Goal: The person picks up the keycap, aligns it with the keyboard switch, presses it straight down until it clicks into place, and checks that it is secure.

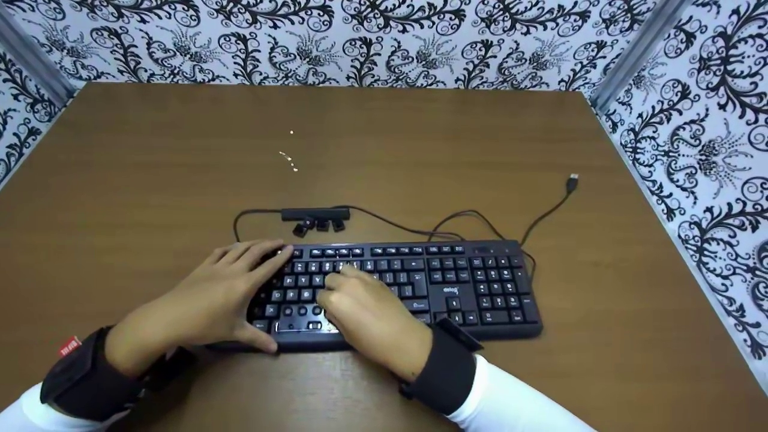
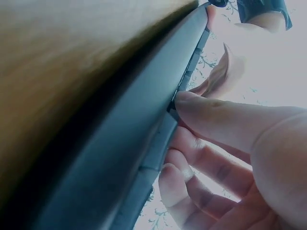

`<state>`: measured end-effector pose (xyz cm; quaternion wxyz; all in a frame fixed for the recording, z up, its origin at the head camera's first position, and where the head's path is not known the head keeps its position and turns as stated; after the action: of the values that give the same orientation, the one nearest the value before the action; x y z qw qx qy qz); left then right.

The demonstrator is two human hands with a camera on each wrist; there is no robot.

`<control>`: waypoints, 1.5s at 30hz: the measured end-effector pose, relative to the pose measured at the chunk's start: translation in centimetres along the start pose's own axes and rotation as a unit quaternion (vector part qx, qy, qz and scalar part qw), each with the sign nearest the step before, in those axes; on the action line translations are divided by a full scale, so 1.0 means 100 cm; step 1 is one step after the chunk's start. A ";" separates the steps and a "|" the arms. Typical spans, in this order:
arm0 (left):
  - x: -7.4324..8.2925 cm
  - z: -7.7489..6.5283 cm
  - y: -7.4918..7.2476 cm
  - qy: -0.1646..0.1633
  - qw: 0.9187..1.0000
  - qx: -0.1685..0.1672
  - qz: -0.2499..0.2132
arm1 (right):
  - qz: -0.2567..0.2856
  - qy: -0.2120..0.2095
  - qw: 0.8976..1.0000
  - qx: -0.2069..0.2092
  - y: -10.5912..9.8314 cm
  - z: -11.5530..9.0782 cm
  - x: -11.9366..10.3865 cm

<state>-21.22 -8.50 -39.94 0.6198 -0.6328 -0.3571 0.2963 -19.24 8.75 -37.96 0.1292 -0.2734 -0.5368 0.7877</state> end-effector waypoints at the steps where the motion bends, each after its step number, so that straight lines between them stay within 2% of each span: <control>1: 0.000 0.000 -0.001 0.000 1.000 0.003 0.000 | -0.002 -0.001 1.000 0.002 0.000 0.000 -0.001; 10: 0.001 -0.007 0.001 0.002 1.000 0.006 -0.003 | -0.002 0.001 1.000 -0.004 0.004 0.000 -0.007; 17: 0.000 -0.006 -0.002 0.003 1.000 0.010 -0.008 | -0.010 0.010 1.000 0.002 0.002 0.000 -0.009; 24: 0.001 -0.003 -0.006 0.005 1.000 0.011 -0.004 | -0.001 0.007 1.000 0.016 -0.012 -0.001 -0.005; 31: 0.002 -0.001 -0.005 0.010 1.000 0.009 -0.005 | 0.024 0.035 0.998 0.052 -0.028 0.001 0.011; 37: 0.002 -0.001 -0.005 0.010 1.000 0.012 -0.012 | 0.032 0.065 0.997 0.038 -0.037 0.015 0.030; 45: 0.003 -0.002 -0.004 0.008 1.000 0.016 -0.011 | 0.002 0.097 0.995 -0.028 -0.043 0.055 0.063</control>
<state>-20.98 -8.39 -39.48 0.6361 -0.6209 -0.3543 0.2906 -27.86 9.32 -34.34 0.1714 -0.3531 -0.5433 0.7422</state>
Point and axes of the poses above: each hand's wrist, its own z-axis towards the middle knuckle, its own y-axis out of the palm, x = y × z, the point moved 6 cm from there along z, towards the middle knuckle, and after that the axes turned 7 degrees about z, right-handed, at the moved point
